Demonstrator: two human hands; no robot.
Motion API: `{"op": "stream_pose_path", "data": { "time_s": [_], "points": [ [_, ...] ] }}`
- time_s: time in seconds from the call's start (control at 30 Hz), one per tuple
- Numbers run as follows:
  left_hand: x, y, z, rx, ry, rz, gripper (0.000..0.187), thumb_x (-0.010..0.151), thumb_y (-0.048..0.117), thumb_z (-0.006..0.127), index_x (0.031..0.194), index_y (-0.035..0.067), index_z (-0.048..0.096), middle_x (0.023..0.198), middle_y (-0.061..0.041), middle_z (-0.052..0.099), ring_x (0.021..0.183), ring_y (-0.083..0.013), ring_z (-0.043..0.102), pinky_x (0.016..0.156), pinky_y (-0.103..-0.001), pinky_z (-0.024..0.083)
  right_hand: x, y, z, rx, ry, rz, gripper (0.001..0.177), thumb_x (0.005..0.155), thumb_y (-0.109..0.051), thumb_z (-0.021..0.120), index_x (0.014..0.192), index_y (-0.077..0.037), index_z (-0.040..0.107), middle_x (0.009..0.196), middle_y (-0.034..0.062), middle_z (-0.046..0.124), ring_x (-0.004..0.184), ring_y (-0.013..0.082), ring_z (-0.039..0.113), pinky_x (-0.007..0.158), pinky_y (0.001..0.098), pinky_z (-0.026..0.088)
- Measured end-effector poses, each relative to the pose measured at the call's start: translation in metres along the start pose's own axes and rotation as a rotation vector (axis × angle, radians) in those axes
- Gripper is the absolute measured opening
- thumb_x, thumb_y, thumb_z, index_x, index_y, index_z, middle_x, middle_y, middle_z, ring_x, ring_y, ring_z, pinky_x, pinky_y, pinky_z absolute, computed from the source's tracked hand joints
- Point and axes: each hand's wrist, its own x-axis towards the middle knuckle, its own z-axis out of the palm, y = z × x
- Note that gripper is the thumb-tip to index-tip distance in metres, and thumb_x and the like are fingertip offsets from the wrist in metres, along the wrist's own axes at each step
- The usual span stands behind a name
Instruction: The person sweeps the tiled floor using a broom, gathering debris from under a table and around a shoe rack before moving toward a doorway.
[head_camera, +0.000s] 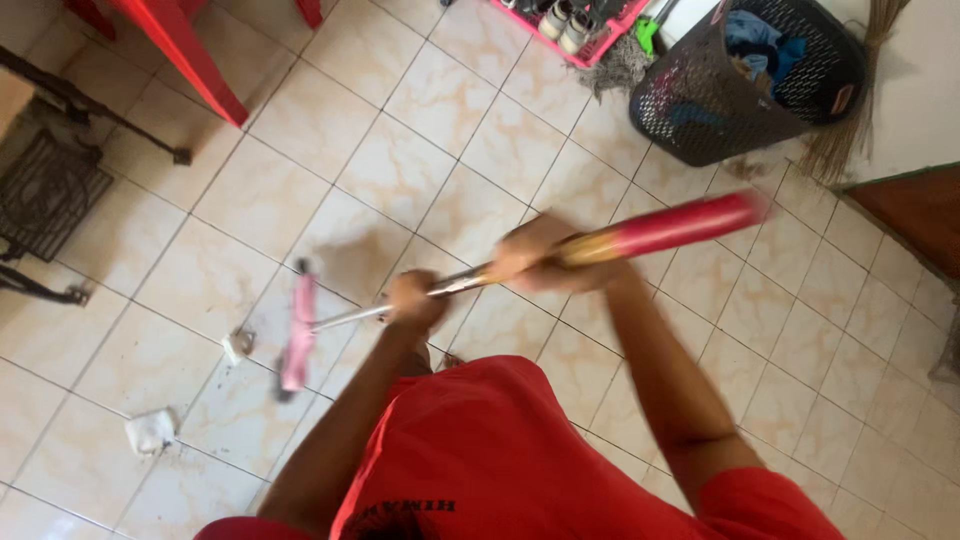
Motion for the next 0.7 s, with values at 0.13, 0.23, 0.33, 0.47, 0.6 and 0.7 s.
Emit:
{"op": "stream_pose_path", "data": {
  "time_s": [0.13, 0.23, 0.33, 0.47, 0.6, 0.7],
  "points": [
    [0.08, 0.124, -0.019, -0.22, -0.149, 0.363, 0.032, 0.083, 0.035, 0.073, 0.065, 0.009, 0.068, 0.069, -0.016, 0.068, 0.066, -0.0378, 0.066, 0.063, -0.05, 0.054, 0.022, -0.076, -0.085, 0.314, 0.336, -0.093, 0.041, 0.1, -0.026, 0.065, 0.064, -0.014, 0.053, 0.06, -0.0029, 0.06, 0.048, 0.0104, 0.051, 0.052, 0.0317, 0.043],
    [0.147, 0.139, -0.027, -0.395, -0.155, 0.459, 0.031, 0.077, 0.032, 0.076, 0.07, 0.004, 0.065, 0.071, -0.02, 0.067, 0.064, -0.038, 0.066, 0.062, -0.048, 0.054, 0.068, -0.061, -0.101, -0.086, 0.167, -0.002, 0.03, 0.096, -0.015, 0.069, 0.07, -0.006, 0.054, 0.066, 0.0052, 0.058, 0.055, 0.0187, 0.053, 0.055, 0.0351, 0.044],
    [0.197, 0.096, -0.012, -0.38, -0.124, 0.398, 0.024, 0.072, 0.024, 0.076, 0.078, 0.003, 0.067, 0.077, -0.02, 0.069, 0.072, -0.0363, 0.067, 0.066, -0.046, 0.054, 0.11, -0.024, -0.095, -0.284, -0.01, 0.119, 0.029, 0.093, -0.008, 0.074, 0.075, -0.001, 0.051, 0.073, 0.012, 0.054, 0.065, 0.0274, 0.053, 0.064, 0.039, 0.045],
    [0.232, 0.022, -0.004, -0.363, -0.025, 0.269, 0.026, 0.066, 0.014, 0.076, 0.088, 0.002, 0.069, 0.085, -0.02, 0.071, 0.081, -0.0341, 0.069, 0.072, -0.043, 0.055, 0.147, 0.028, -0.082, -0.019, -0.027, -0.053, 0.033, 0.095, -0.015, 0.076, 0.083, -0.001, 0.048, 0.08, 0.011, 0.052, 0.079, 0.0304, 0.053, 0.08, 0.0414, 0.046],
    [0.192, -0.084, -0.025, -0.362, 0.046, 0.034, 0.039, 0.06, 0.004, 0.076, 0.099, 0.001, 0.072, 0.092, -0.02, 0.074, 0.091, -0.0319, 0.071, 0.077, -0.04, 0.055, 0.166, 0.066, -0.065, -0.028, 0.0, -0.057, 0.038, 0.092, -0.025, 0.078, 0.079, -0.005, 0.048, 0.081, 0.0083, 0.054, 0.079, 0.0243, 0.056, 0.082, 0.0408, 0.049],
    [0.125, -0.16, -0.046, -0.347, 0.248, -0.069, 0.027, 0.071, 0.013, 0.08, 0.094, 0.003, 0.07, 0.087, -0.021, 0.071, 0.084, -0.0361, 0.07, 0.074, -0.043, 0.053, 0.179, 0.1, -0.023, 0.841, -0.103, 0.305, 0.049, 0.096, -0.028, 0.083, 0.075, -0.008, 0.044, 0.084, 0.0004, 0.047, 0.087, 0.0176, 0.055, 0.086, 0.0393, 0.047]
  ]
}}
